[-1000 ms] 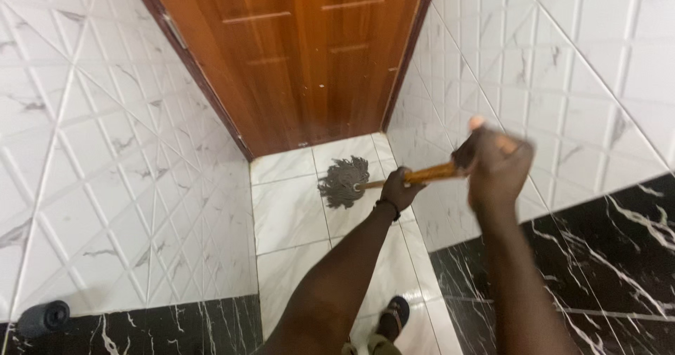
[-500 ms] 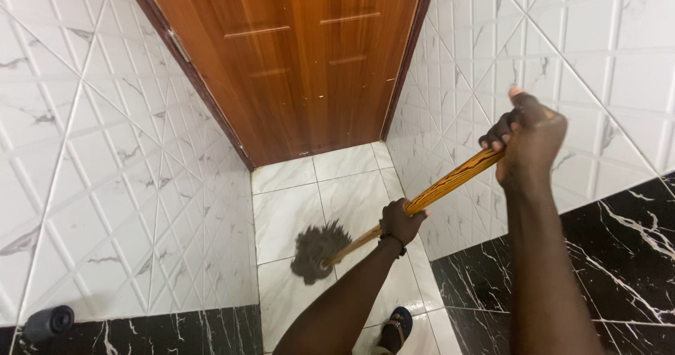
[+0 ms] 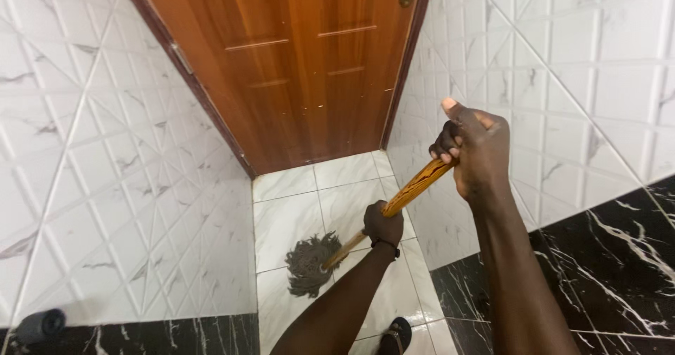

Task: The person is mopping a tiled floor using a mop. They move the mop head back and forth across the floor surface between a toilet and a wooden door.

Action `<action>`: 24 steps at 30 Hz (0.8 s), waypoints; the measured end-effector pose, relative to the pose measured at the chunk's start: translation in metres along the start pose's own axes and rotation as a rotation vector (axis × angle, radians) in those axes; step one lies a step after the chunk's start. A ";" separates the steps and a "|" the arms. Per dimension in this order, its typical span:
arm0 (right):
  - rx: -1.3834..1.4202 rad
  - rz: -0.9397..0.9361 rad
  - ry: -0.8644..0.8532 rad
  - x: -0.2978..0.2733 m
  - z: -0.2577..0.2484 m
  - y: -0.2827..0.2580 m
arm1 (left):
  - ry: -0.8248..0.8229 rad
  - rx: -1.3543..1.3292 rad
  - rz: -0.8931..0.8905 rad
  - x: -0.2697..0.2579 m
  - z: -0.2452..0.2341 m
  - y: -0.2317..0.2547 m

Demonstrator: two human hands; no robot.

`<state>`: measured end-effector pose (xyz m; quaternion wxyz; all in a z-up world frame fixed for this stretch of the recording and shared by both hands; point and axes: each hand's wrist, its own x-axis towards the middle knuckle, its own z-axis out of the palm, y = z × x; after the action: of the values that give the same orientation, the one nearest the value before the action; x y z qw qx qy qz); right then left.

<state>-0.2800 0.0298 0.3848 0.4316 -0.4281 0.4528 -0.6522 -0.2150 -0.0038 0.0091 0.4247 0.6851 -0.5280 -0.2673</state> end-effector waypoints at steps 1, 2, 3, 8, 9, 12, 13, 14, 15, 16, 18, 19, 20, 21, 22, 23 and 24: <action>-0.032 -0.010 0.003 -0.001 -0.003 -0.002 | 0.041 -0.027 0.064 0.004 0.004 0.003; -0.063 -0.017 0.006 -0.002 -0.006 -0.003 | 0.082 -0.051 0.126 0.006 0.008 0.004; -0.059 -0.039 -0.007 -0.003 -0.011 -0.004 | -0.013 -0.075 0.122 0.011 0.011 0.006; -0.250 -0.071 -0.010 -0.001 -0.033 0.012 | -0.180 -0.191 0.278 0.046 0.043 0.007; -0.277 -0.093 -0.050 -0.002 -0.038 0.019 | -0.231 -0.166 0.260 0.054 0.053 0.004; -0.362 -0.118 -0.182 -0.003 -0.053 0.046 | -0.431 -0.198 0.155 0.077 0.088 -0.014; -0.397 -0.103 -0.230 -0.003 -0.056 0.056 | -0.531 -0.284 0.088 0.085 0.100 -0.020; -0.433 -0.092 -0.276 -0.003 -0.059 0.065 | -0.629 -0.370 0.024 0.091 0.112 -0.022; -0.447 -0.115 -0.275 -0.005 -0.062 0.075 | -0.618 -0.297 0.139 0.092 0.119 -0.025; -0.462 -0.137 -0.274 -0.009 -0.065 0.084 | -0.604 -0.223 0.252 0.092 0.122 -0.030; -0.464 -0.164 -0.220 -0.007 -0.074 0.091 | -0.596 -0.205 0.341 0.086 0.132 -0.029; -0.452 -0.171 -0.167 -0.005 -0.080 0.091 | -0.604 -0.260 0.318 0.079 0.137 -0.025; -0.437 -0.176 -0.115 -0.004 -0.083 0.089 | -0.612 -0.311 0.292 0.073 0.139 -0.020; -0.479 -0.134 -0.001 0.000 -0.089 0.083 | -0.635 -0.330 0.252 0.068 0.139 -0.008; -0.519 -0.090 0.114 0.008 -0.094 0.074 | -0.657 -0.347 0.210 0.061 0.139 0.006; -0.503 -0.117 0.186 0.015 -0.099 0.064 | -0.679 -0.363 0.168 0.052 0.137 0.020; -0.485 -0.148 0.254 0.024 -0.102 0.053 | -0.687 -0.357 0.184 0.046 0.133 0.035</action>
<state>-0.3736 0.0181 0.3155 0.2076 -0.4656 0.6135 -0.6031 -0.3270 -0.0907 -0.0230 0.3581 0.4209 -0.6438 -0.5293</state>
